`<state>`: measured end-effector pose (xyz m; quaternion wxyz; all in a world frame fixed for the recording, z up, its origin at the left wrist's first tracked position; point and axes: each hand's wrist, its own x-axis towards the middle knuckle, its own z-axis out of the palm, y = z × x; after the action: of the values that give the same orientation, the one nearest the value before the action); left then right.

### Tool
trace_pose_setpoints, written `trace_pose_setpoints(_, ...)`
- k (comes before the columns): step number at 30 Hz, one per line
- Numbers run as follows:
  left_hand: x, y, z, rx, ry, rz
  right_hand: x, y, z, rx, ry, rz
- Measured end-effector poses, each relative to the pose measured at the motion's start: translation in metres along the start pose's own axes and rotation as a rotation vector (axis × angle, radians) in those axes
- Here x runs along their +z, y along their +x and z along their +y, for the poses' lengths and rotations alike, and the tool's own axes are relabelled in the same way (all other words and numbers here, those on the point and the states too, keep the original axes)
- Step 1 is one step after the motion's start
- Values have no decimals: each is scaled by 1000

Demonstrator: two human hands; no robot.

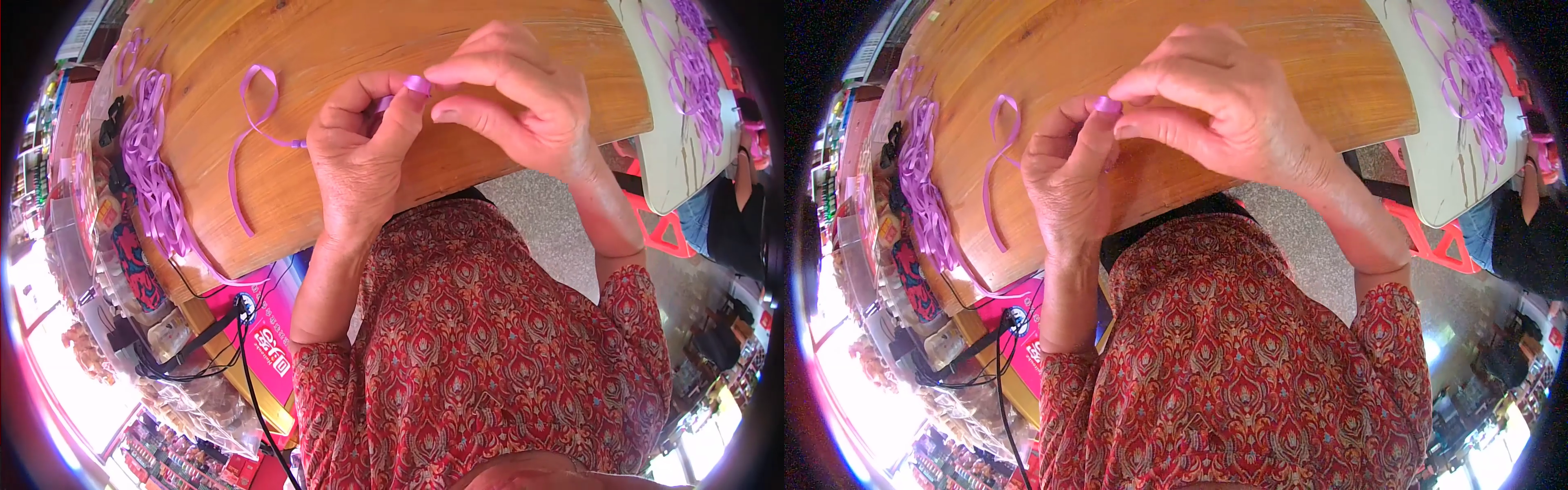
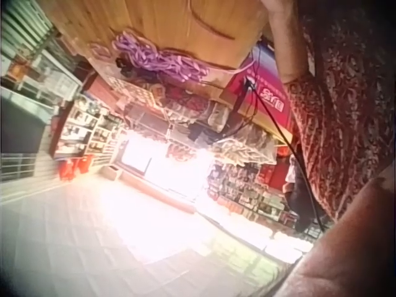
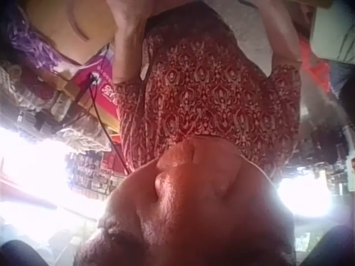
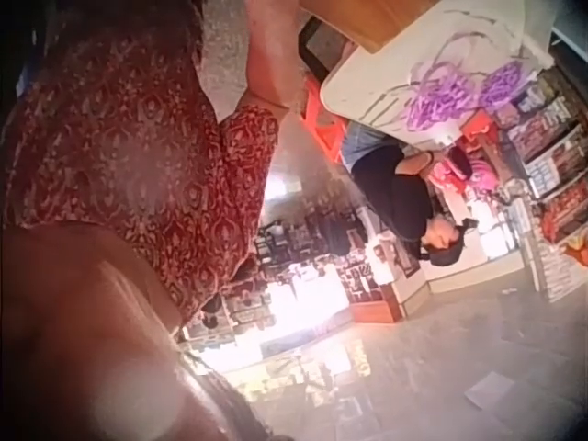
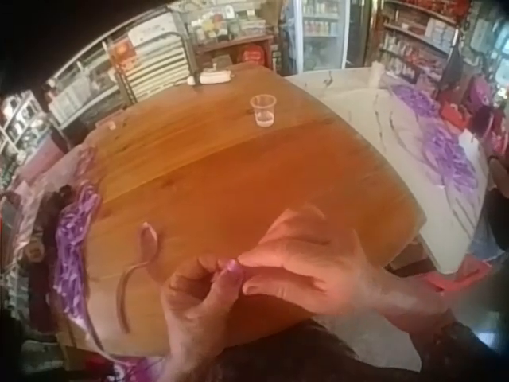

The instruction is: The person picks up a purple ribbon and ties a series of knots along its length by hand. After completing the knots, the person pulls the ribbon taut and places it back onto the wooden table.

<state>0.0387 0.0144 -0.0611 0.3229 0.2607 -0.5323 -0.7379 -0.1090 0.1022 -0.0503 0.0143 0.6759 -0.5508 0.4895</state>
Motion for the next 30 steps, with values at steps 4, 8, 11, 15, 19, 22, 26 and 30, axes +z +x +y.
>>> trace_pose_setpoints(4,1,-3,-3,67,-2,-1,6,-1,-3,139,71,-16)
trace_pose_setpoints(8,-3,-6,-7,125,-32,-36,13,-5,-9,446,369,28)
trace_pose_setpoints(11,-3,-6,-10,141,-148,-62,16,-4,-9,836,869,21)
trace_pose_setpoints(15,-9,-3,-19,106,-443,-161,21,-6,-7,809,1092,12)
trace_pose_setpoints(19,-10,-3,-22,138,-448,-146,19,-1,-22,739,879,39)
trace_pose_setpoints(22,-12,-2,-23,107,-469,-111,27,-4,-17,324,318,132)
trace_pose_setpoints(26,-11,-2,-21,104,-437,-114,24,-1,-13,148,202,115)
trace_pose_setpoints(30,-13,-3,-20,78,-371,-71,21,0,-13,106,193,67)
